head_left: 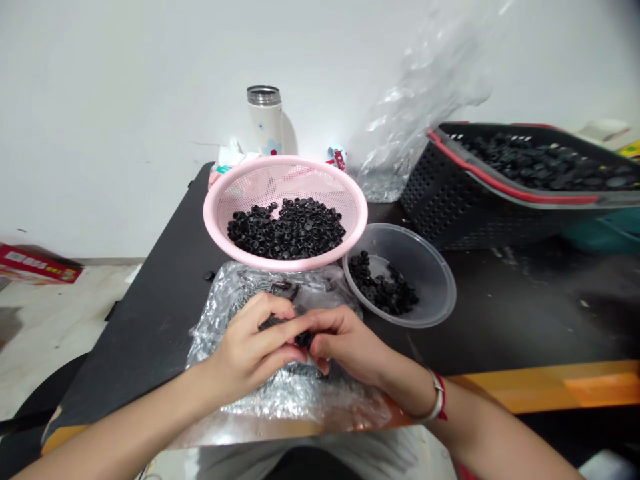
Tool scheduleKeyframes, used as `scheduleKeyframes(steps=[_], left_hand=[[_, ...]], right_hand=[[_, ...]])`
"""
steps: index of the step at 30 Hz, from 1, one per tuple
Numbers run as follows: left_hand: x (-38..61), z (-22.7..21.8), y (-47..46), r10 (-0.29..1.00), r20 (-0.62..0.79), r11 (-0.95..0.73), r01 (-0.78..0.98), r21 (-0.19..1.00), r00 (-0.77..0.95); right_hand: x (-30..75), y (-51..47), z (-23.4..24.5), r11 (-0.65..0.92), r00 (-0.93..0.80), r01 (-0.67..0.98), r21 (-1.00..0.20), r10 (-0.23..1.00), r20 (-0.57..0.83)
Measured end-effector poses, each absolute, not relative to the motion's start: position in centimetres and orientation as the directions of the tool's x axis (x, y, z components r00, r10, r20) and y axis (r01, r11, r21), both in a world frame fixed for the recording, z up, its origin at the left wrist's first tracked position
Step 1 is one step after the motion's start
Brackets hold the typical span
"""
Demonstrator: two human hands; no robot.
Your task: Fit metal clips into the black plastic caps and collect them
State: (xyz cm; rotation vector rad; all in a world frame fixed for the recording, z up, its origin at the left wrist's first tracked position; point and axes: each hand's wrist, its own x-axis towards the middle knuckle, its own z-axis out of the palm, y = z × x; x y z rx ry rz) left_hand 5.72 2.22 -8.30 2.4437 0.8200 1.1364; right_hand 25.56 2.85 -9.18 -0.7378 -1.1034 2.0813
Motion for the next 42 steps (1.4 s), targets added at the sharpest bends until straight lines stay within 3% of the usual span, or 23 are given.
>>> scheduleKeyframes(steps=[8, 18, 23, 29, 42], left_hand=[[5.9, -7.7, 1.5, 0.490, 0.640, -0.871, 0.369, 0.325, 0.593], [6.8, -7.0, 1.4, 0.405, 0.693, -0.886, 0.443, 0.136, 0.597], [7.0, -7.4, 1.4, 0.446, 0.705, -0.872, 0.445, 0.204, 0.551], [7.0, -7.5, 1.7, 0.593, 0.657, -0.804, 0.385, 0.453, 0.465], [6.7, -8.4, 1.5, 0.537, 0.702, -0.837, 0.399, 0.374, 0.469]], right_hand=[[25.6, 2.6, -8.6, -0.357, -0.633, -0.277, -0.892, 0.766, -0.109], [25.1, 2.2, -8.9, -0.388, -0.605, -0.293, -0.874, 0.783, -0.145], [25.1, 2.2, -9.0, -0.390, -0.577, -0.296, -0.872, 0.800, -0.162], [25.3, 2.5, -9.0, -0.533, -0.647, -0.352, -0.770, 0.732, -0.211], [25.5, 2.8, -9.0, -0.473, -0.699, -0.294, -0.830, 0.699, -0.150]])
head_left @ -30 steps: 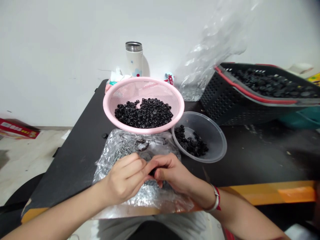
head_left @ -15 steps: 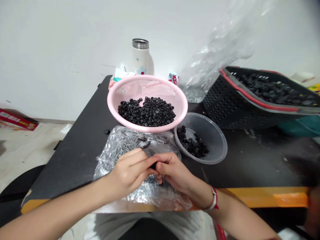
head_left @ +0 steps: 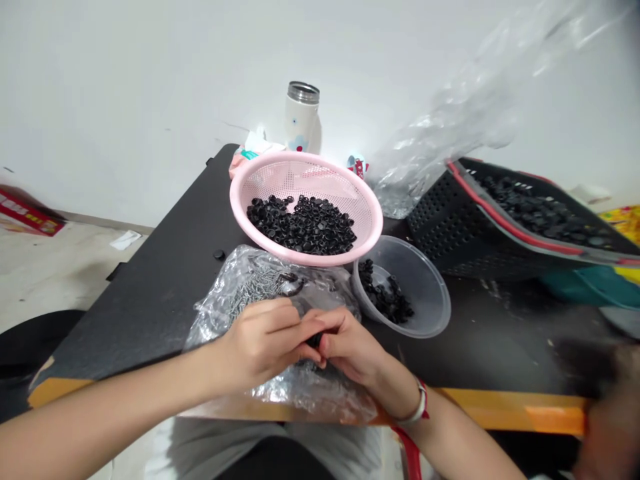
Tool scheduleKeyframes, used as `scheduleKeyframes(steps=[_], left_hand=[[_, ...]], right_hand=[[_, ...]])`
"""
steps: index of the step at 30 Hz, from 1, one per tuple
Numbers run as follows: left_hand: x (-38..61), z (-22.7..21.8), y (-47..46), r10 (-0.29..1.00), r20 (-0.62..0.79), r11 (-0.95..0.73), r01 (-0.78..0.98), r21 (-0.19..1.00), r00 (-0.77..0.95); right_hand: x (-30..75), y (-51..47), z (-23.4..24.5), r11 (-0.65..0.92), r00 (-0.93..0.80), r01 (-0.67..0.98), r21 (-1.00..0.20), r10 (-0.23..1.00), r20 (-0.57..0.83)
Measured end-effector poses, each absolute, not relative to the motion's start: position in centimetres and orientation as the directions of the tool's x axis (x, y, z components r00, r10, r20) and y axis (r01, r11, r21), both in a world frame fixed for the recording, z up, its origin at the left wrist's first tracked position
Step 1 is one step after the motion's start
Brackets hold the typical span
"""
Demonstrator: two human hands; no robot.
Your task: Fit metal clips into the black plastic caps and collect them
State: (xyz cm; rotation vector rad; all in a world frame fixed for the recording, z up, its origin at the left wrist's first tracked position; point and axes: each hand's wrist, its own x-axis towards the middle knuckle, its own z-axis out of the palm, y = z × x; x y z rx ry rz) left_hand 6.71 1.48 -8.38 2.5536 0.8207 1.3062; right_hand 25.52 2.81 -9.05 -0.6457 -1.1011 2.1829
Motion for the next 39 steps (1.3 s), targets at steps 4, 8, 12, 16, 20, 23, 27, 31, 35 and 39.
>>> scheduleKeyframes(steps=[4, 8, 12, 16, 20, 23, 27, 31, 35, 39], left_hand=[[7.3, -9.1, 1.0, 0.523, 0.764, -0.835, 0.406, 0.371, 0.379], [7.9, -9.4, 0.7, 0.580, 0.755, -0.796, 0.410, 0.446, 0.306], [7.8, -9.2, 1.0, 0.623, 0.722, -0.775, 0.368, 0.514, 0.301], [7.2, -8.9, 1.3, 0.629, 0.700, -0.777, 0.310, 0.548, 0.338], [7.0, -8.9, 1.3, 0.607, 0.721, -0.795, 0.272, 0.543, 0.335], [7.1, -9.0, 1.3, 0.578, 0.751, -0.816, 0.243, 0.524, 0.321], [7.2, -8.8, 1.0, 0.554, 0.751, -0.831, 0.283, 0.478, 0.358], [7.3, -8.7, 0.8, 0.531, 0.756, -0.842, 0.339, 0.420, 0.383], [7.3, -8.9, 0.7, 0.533, 0.759, -0.836, 0.372, 0.404, 0.373], [7.0, -8.8, 1.0, 0.543, 0.751, -0.831, 0.371, 0.415, 0.377]], right_hand=[[25.2, 2.6, -9.1, -0.463, -0.666, -0.313, -0.829, 0.729, -0.156], [25.0, 2.6, -8.8, -0.451, -0.640, -0.319, -0.833, 0.751, -0.162], [25.3, 2.6, -8.8, -0.465, -0.652, -0.308, -0.830, 0.738, -0.172], [25.6, 2.4, -8.7, -0.474, -0.670, -0.327, -0.817, 0.726, -0.153], [25.7, 2.3, -8.5, -0.433, -0.677, -0.341, -0.834, 0.729, -0.101], [25.7, 2.3, -8.5, -0.407, -0.679, -0.329, -0.852, 0.729, -0.085], [25.6, 2.2, -8.9, -0.381, -0.665, -0.325, -0.866, 0.743, -0.077], [25.3, 1.9, -9.0, -0.361, -0.614, -0.319, -0.876, 0.783, -0.098], [25.1, 1.9, -8.8, -0.356, -0.591, -0.301, -0.885, 0.798, -0.119], [25.5, 2.0, -8.2, -0.379, -0.676, -0.286, -0.880, 0.730, -0.094]])
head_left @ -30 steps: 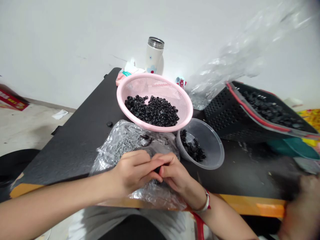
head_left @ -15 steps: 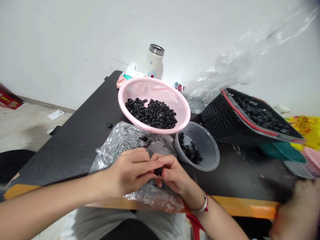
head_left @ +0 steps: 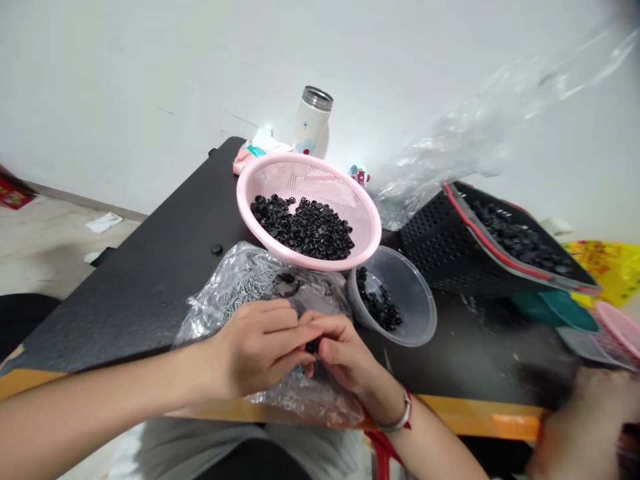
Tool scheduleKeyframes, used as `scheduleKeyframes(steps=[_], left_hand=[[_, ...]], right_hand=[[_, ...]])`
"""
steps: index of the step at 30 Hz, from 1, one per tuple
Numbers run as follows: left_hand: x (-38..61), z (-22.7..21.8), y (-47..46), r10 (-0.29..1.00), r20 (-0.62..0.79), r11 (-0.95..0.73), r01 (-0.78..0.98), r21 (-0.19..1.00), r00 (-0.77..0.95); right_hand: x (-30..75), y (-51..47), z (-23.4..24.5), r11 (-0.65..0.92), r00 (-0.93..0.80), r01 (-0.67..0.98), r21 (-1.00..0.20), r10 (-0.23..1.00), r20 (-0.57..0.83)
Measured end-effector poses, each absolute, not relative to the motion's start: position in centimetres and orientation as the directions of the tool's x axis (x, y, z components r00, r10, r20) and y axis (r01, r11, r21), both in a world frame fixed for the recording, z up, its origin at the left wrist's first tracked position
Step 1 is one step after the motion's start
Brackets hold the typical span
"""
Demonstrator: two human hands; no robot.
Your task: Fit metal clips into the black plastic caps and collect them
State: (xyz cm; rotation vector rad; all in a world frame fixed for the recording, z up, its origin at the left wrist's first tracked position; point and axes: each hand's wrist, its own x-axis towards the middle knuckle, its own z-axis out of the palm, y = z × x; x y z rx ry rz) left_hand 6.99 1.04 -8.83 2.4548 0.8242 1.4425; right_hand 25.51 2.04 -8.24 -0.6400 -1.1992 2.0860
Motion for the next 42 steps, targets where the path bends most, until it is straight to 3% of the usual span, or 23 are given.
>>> scheduleKeyframes(steps=[3, 5, 6, 9, 12, 15, 18, 22, 25, 27, 30, 33, 36, 42], left_hand=[[6.3, -8.4, 1.6, 0.516, 0.772, -0.849, 0.346, 0.400, 0.371], [5.8, -8.1, 2.1, 0.548, 0.771, -0.824, 0.368, 0.431, 0.325], [5.6, -7.9, 2.4, 0.575, 0.765, -0.800, 0.396, 0.450, 0.292], [5.0, -7.3, 3.1, 0.629, 0.747, -0.738, 0.472, 0.483, 0.217], [4.7, -6.9, 3.5, 0.653, 0.737, -0.713, 0.473, 0.518, 0.176], [4.6, -6.8, 3.8, 0.676, 0.716, -0.686, 0.501, 0.528, 0.172], [4.6, -7.0, 4.2, 0.704, 0.686, -0.658, 0.535, 0.530, 0.186], [4.5, -7.4, 4.6, 0.725, 0.608, -0.669, 0.540, 0.510, 0.324], [4.4, -7.9, 4.8, 0.753, 0.409, -0.655, 0.647, 0.391, 0.515], [4.3, -8.3, 4.9, 0.767, 0.310, -0.641, 0.698, 0.319, 0.562], [4.2, -8.8, 5.0, 0.775, 0.264, -0.632, 0.719, 0.290, 0.574], [4.2, -8.9, 5.0, 0.775, 0.229, -0.632, 0.722, 0.281, 0.589], [4.2, -8.9, 5.0, 0.765, 0.205, -0.644, 0.709, 0.288, 0.611], [4.5, -8.9, 4.5, 0.748, 0.185, -0.660, 0.687, 0.304, 0.637]], right_hand=[[26.2, 2.4, -7.8, -0.214, -0.681, -0.184, -0.959, 0.732, -0.032], [26.7, 2.9, -7.9, 0.069, -0.625, 0.038, -0.997, 0.780, 0.030], [26.9, 3.3, -8.0, 0.238, -0.586, 0.194, -0.952, 0.806, 0.082], [27.2, 4.3, -8.8, 0.542, -0.532, 0.604, -0.585, 0.820, 0.211], [27.1, 5.0, -9.6, 0.556, -0.541, 0.781, -0.285, 0.830, 0.135], [26.9, 5.1, -10.1, 0.535, -0.533, 0.836, -0.120, 0.845, 0.057], [26.9, 4.8, -10.1, 0.548, -0.544, 0.832, -0.082, 0.836, 0.071], [26.9, 3.7, -8.6, 0.630, -0.577, 0.754, -0.186, 0.770, 0.270], [27.6, 3.2, -6.0, 0.683, -0.518, 0.675, -0.281, 0.709, 0.479], [28.9, 3.6, -4.1, 0.644, -0.421, 0.695, -0.320, 0.725, 0.545], [31.8, 5.7, -2.6, 0.569, -0.431, 0.765, -0.303, 0.801, 0.415], [34.5, 8.4, -2.7, 0.502, -0.495, 0.823, -0.265, 0.863, 0.100], [36.0, 10.4, -3.8, 0.499, -0.550, 0.817, -0.289, 0.824, -0.135], [35.4, 11.7, -5.0, 0.519, -0.599, 0.779, -0.352, 0.782, -0.174]])
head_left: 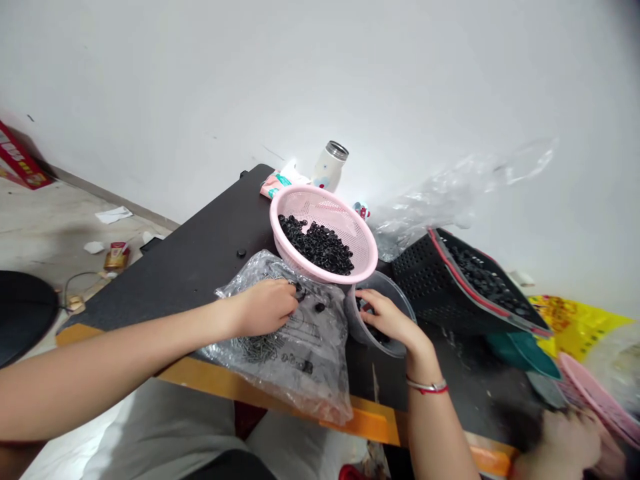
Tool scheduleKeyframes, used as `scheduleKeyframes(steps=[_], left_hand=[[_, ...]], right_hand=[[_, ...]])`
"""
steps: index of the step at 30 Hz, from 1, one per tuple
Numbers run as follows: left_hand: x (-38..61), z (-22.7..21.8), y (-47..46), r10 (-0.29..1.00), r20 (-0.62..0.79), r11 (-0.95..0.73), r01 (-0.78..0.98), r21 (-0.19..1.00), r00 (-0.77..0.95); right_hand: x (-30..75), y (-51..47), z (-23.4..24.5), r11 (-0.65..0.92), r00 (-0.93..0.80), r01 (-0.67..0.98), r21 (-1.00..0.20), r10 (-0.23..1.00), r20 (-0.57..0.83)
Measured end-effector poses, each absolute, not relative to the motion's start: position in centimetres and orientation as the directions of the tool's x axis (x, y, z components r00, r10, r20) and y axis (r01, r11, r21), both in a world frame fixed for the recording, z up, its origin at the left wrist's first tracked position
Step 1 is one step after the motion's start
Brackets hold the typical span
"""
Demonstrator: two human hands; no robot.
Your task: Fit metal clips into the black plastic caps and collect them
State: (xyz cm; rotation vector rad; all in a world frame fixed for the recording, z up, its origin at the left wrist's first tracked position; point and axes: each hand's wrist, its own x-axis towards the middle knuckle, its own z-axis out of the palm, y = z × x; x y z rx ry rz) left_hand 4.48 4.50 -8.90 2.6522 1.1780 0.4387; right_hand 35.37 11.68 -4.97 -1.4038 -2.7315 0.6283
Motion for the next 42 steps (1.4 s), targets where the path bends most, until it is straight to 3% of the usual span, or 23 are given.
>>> scheduleKeyframes(steps=[10, 21, 28, 33, 37, 42], left_hand=[[4.6, -8.7, 4.2, 0.729, 0.181, -0.682, 0.673, 0.287, 0.661], [4.6, -9.1, 4.2, 0.715, 0.218, -0.698, 0.661, 0.276, 0.664], [4.7, -9.2, 4.4, 0.725, 0.216, -0.688, 0.670, 0.281, 0.654], [4.6, -9.3, 4.7, 0.742, 0.231, -0.669, 0.665, 0.332, 0.630], [4.5, -9.3, 4.8, 0.760, 0.225, -0.643, 0.654, 0.399, 0.610], [4.2, -9.2, 4.8, 0.772, 0.195, -0.612, 0.626, 0.483, 0.605]], right_hand=[[34.2, 11.0, -3.9, 0.477, -0.549, 0.806, -0.350, 0.824, -0.141], [34.5, 9.3, -3.3, 0.397, -0.490, 0.795, -0.459, 0.866, -0.098], [34.9, 9.0, -3.8, 0.364, -0.396, 0.769, -0.525, 0.917, 0.056], [33.3, 6.4, -3.1, 0.366, -0.233, 0.578, -0.729, 0.931, 0.282], [30.0, 4.0, -2.9, 0.332, -0.387, 0.387, -0.860, 0.905, 0.175], [26.7, 3.8, -6.0, -0.001, -0.539, 0.160, -0.987, 0.838, -0.088]])
